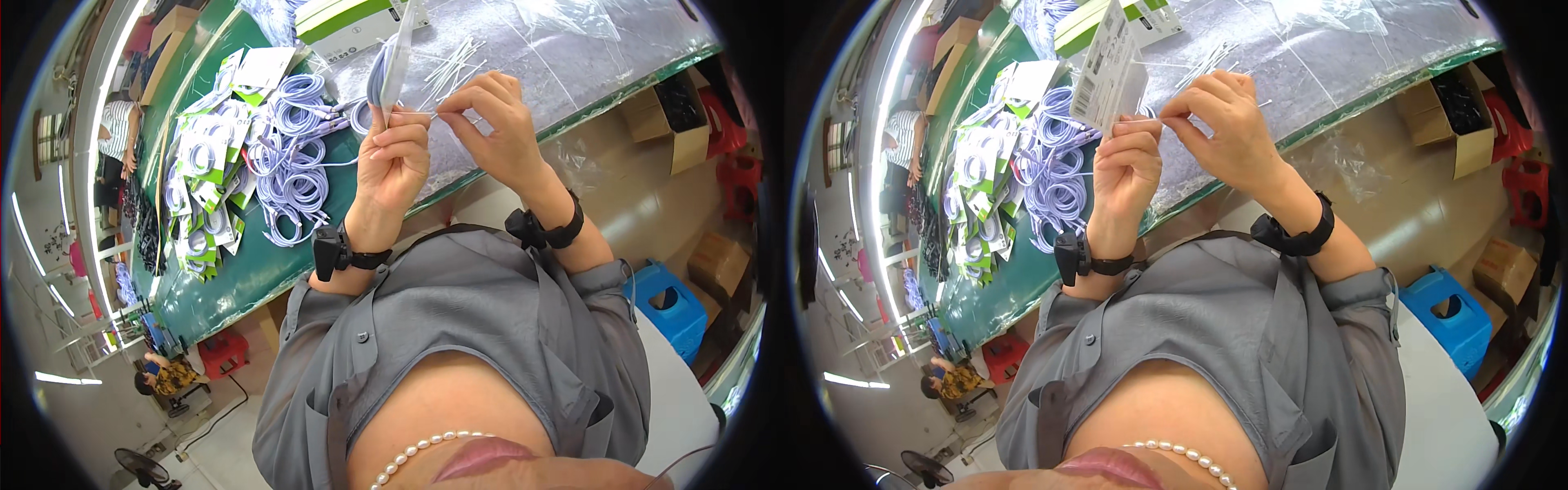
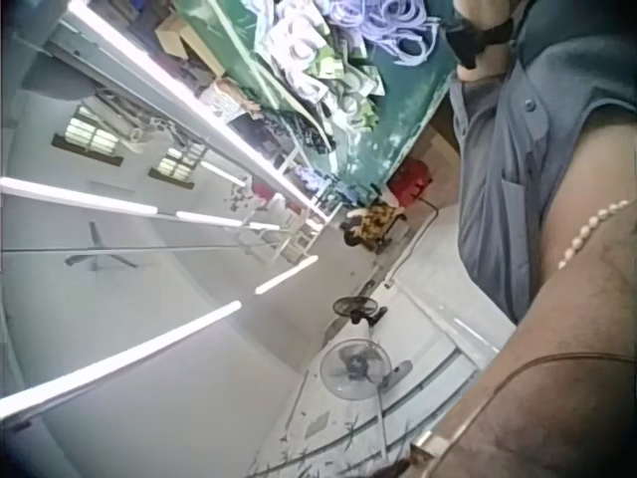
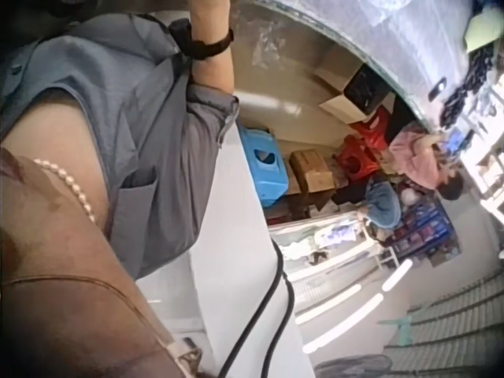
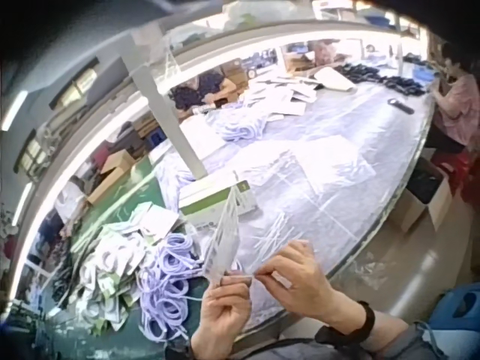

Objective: The person picks up a cardboard backing and a coiled cable, aligns them, and threads a plastic tie through the backing and around the cable. They pull the tie tight to secure the cable, turn the assembly over to check the back, and then set it aside.

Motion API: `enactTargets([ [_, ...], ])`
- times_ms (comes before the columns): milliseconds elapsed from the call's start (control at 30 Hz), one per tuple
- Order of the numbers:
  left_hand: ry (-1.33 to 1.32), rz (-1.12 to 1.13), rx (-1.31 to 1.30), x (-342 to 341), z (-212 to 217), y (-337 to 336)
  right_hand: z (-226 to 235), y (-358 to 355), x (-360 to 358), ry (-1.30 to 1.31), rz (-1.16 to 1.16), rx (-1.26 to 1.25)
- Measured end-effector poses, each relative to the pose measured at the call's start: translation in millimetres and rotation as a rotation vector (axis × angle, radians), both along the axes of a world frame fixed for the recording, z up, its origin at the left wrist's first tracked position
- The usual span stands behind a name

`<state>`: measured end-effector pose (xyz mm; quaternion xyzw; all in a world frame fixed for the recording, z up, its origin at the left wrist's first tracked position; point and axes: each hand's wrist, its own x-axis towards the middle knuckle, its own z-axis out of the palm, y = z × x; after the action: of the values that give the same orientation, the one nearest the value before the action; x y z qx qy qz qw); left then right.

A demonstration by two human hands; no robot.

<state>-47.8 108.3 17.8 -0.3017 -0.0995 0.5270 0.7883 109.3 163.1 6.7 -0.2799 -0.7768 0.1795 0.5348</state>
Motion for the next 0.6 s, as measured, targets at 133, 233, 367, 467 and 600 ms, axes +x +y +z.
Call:
enactTargets([
  [133, 0.004, 0.003, 0.005, 2.3, -0.8, 0.2, -0.7, -0.3, 0.9, 0.034, 0.007, 0.002],
  [233, 0.002, 0.001, 0.006, 3.3, -0.9, 0.3, -0.6, -0.4, 1.1, 0.037, 0.005, 0.006],
  [367, 0.080, -0.007, 0.064, 2.4, -7.0, -0.8, 3.9, -2.9, -0.8, 0.042, 0.011, -0.005],
  [467, 0.344, -0.028, 0.092, 3.9, -17.5, -1.7, 7.7, -5.5, -5.3, 0.041, 0.033, 0.003],
  [600, 0.772, 0.001, 0.179, 6.1, -24.3, -4.3, -4.7, -6.4, -6.0, 0.076, 0.022, -0.017],
])
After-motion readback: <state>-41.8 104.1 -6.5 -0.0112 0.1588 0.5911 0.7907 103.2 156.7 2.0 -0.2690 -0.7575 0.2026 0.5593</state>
